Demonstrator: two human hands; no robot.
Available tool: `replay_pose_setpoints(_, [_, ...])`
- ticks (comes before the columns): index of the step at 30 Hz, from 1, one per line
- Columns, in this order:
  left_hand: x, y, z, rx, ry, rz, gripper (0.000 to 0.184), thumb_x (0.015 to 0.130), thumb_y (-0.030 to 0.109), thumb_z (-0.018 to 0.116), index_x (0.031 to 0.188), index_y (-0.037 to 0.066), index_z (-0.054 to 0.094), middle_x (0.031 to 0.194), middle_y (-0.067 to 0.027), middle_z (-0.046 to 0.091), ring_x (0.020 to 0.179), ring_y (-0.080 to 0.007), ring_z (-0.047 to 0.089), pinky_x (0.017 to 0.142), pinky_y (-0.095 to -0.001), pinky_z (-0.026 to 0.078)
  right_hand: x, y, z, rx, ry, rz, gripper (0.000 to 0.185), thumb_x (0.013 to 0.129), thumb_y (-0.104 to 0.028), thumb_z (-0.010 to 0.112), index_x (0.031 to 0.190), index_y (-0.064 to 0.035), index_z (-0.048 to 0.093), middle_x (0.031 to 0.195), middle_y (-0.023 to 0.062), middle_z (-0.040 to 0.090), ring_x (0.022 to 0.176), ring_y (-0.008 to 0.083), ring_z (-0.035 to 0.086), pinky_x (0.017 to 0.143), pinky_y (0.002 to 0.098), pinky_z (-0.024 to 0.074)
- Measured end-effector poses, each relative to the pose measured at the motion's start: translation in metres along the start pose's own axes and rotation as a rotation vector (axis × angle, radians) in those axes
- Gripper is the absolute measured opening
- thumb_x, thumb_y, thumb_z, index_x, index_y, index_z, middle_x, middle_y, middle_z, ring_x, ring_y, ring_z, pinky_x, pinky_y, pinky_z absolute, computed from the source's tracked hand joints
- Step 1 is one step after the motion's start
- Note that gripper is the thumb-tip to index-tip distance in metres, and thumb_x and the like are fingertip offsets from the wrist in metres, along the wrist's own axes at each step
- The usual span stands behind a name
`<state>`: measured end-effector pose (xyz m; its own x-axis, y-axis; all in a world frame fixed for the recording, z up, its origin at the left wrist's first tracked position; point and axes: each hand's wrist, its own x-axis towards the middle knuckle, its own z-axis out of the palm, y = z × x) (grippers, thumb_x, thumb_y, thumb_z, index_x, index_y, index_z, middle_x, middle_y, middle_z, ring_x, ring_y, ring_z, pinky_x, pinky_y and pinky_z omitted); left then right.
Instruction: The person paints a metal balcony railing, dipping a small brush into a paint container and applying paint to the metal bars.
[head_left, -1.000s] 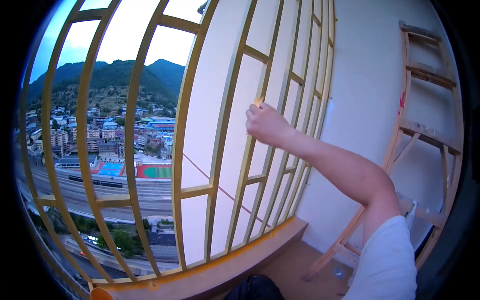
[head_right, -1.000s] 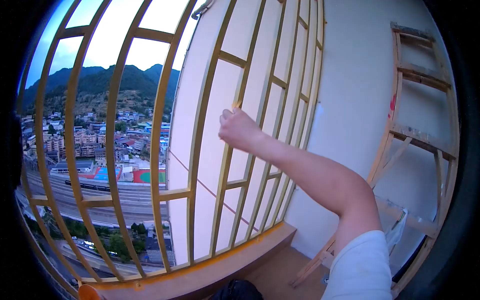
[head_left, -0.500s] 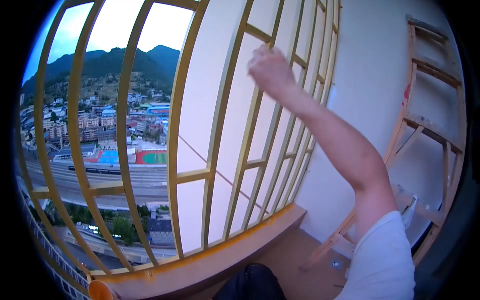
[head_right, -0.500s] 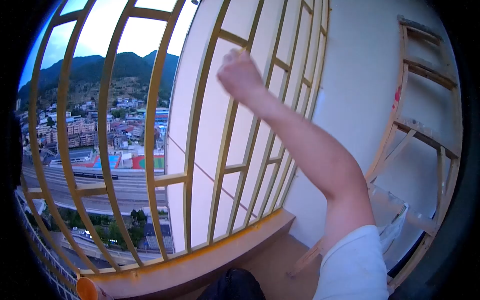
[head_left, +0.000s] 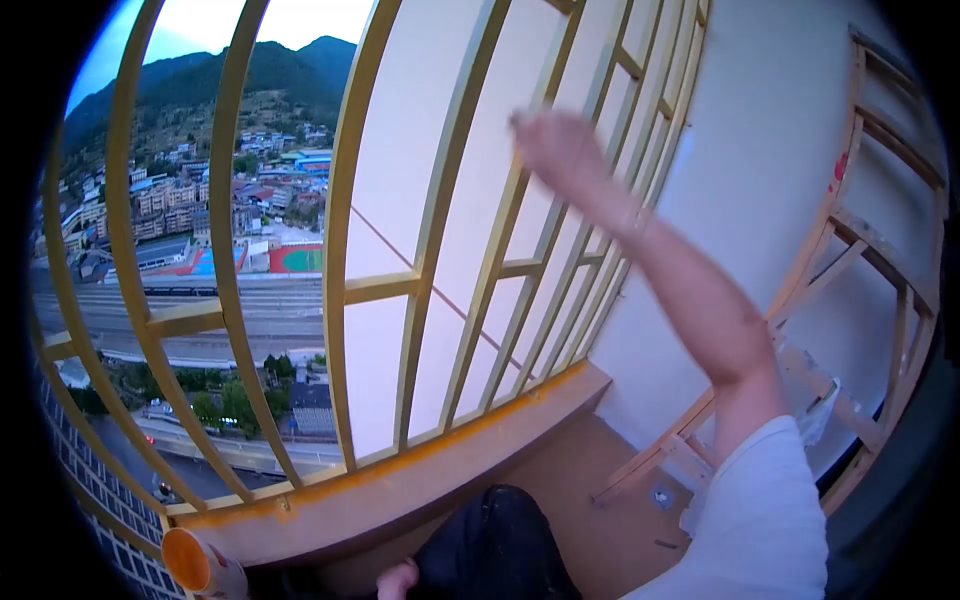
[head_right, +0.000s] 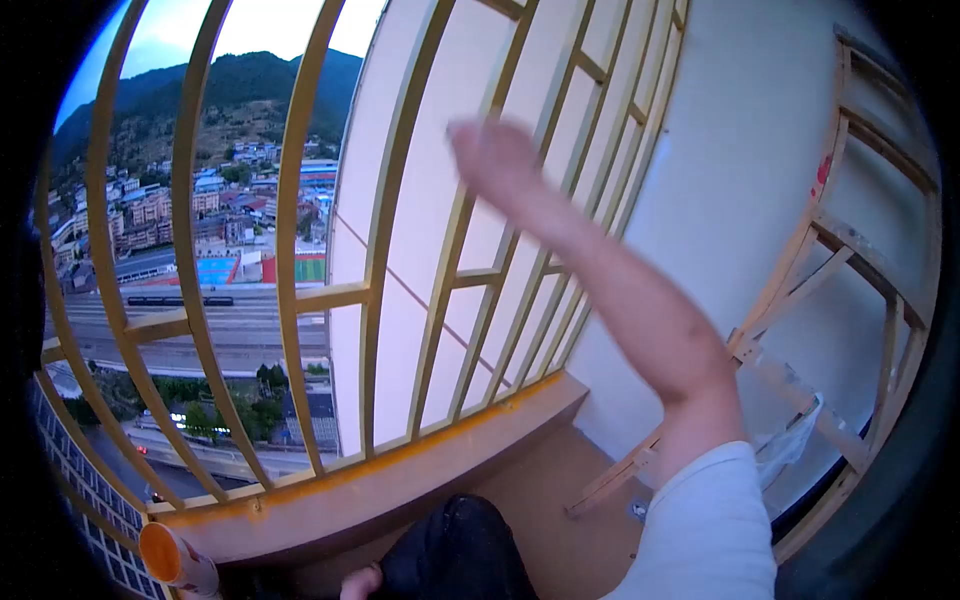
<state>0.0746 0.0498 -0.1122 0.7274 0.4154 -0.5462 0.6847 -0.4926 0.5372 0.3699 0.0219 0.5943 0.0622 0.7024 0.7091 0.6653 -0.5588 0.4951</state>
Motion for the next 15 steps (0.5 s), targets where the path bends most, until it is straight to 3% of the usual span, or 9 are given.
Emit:
replay_pose_setpoints(1, [-0.007,0.006,-0.008,-0.001,-0.013,-0.01,0.059,0.103,0.043,0.029,0.125,0.005,0.069,0.131,-0.026,0.062,0.131,-0.0374,0.056,0.113,-0.0416,0.043,0.008,0.005,-0.023,-0.159,0.335,-0.16,0.015,0.094,-0.018,0.059,0.087,-0.0075,0.067,0.076,0.0133,0.065,0.078,0.0286,0.068,0.07,0.0441,0.054])
replay_pose_setpoints(3, [-0.023,0.019,-0.025,0.05,-0.11,-0.142,0.06,0.104,0.036,0.022,0.131,0.007,0.066,0.14,-0.0195,0.059,0.131,-0.038,0.056,0.114,-0.0471,0.041,0.0,-0.005,-0.012,-0.265,0.353,-0.284,0.012,0.088,-0.016,0.061,0.081,-0.0085,0.068,0.074,0.0099,0.064,0.078,0.0255,0.066,0.07,0.0415,0.0521])
replay_pose_setpoints(4, [-0.027,0.019,-0.026,0.104,-0.09,-0.06,0.06,0.105,0.035,0.021,0.126,0.006,0.069,0.136,-0.0201,0.062,0.128,-0.038,0.059,0.112,-0.0471,0.043,-0.006,-0.012,-0.003,-0.376,0.38,-0.411,0.009,0.083,-0.013,0.063,0.076,-0.0095,0.069,0.072,0.0066,0.062,0.079,0.0224,0.064,0.069,0.0389,0.0501])
replay_pose_setpoints(6, [-0.024,0.019,-0.021,0.081,-0.068,-0.087,0.06,0.105,0.035,0.021,0.125,0.005,0.069,0.136,-0.0199,0.062,0.128,-0.0379,0.059,0.112,-0.0471,0.043,-0.077,-0.058,0.061,-0.378,0.075,-0.528,0.005,0.077,-0.012,0.065,0.074,-0.0109,0.069,0.074,0.0047,0.063,0.081,0.0216,0.061,0.074,0.0425,0.0498])
replay_pose_setpoints(7, [-0.023,0.018,-0.021,0.057,-0.022,-0.101,0.06,0.105,0.035,0.021,0.124,0.004,0.069,0.136,-0.0197,0.062,0.128,-0.0377,0.059,0.111,-0.0471,0.043,-0.124,-0.086,0.098,-0.415,0.058,-0.581,0.002,0.076,-0.012,0.066,0.076,-0.0106,0.067,0.074,0.0047,0.061,0.079,0.0231,0.062,0.077,0.0413,0.0513])
replay_pose_setpoints(9, [-0.031,0.024,-0.031,0.076,-0.055,-0.095,0.061,0.105,0.035,0.021,0.124,0.003,0.069,0.136,-0.02,0.062,0.128,-0.0378,0.059,0.111,-0.0472,0.043,-0.209,-0.145,0.134,-0.087,-0.082,-0.725,0.005,0.075,-0.013,0.068,0.073,-0.0081,0.067,0.074,0.0058,0.063,0.078,0.0236,0.063,0.075,0.0432,0.0535])
replay_pose_setpoints(11, [-0.033,0.026,-0.03,0.1,-0.088,-0.088,0.061,0.105,0.036,0.021,0.125,0.002,0.068,0.136,-0.0204,0.062,0.128,-0.0379,0.059,0.111,-0.0472,0.043,-0.273,-0.195,0.177,0.444,-0.295,-0.485,0.005,0.078,-0.012,0.065,0.075,-0.0076,0.065,0.075,0.01,0.063,0.082,0.0266,0.065,0.076,0.0422,0.0545])
replay_pose_setpoints(14, [-0.026,0.017,-0.019,0.066,-0.041,-0.145,0.063,0.105,0.037,0.019,0.124,0.001,0.068,0.135,-0.0217,0.062,0.128,-0.0396,0.058,0.111,-0.048,0.044,-0.252,-0.171,0.199,0.482,-0.315,-0.283,0.009,0.087,-0.01,0.057,0.086,-0.0057,0.066,0.085,0.0131,0.065,0.087,0.031,0.065,0.08,0.0455,0.0541])
replay_pose_setpoints(15, [-0.024,0.015,-0.018,0.061,-0.034,-0.116,0.064,0.106,0.037,0.019,0.124,0.0,0.068,0.135,-0.0222,0.062,0.127,-0.0403,0.058,0.111,-0.0483,0.044,-0.221,-0.145,0.174,0.47,-0.215,-0.214,0.009,0.088,-0.009,0.056,0.085,-0.0059,0.064,0.084,0.0127,0.065,0.087,0.0307,0.065,0.079,0.0455,0.0544])
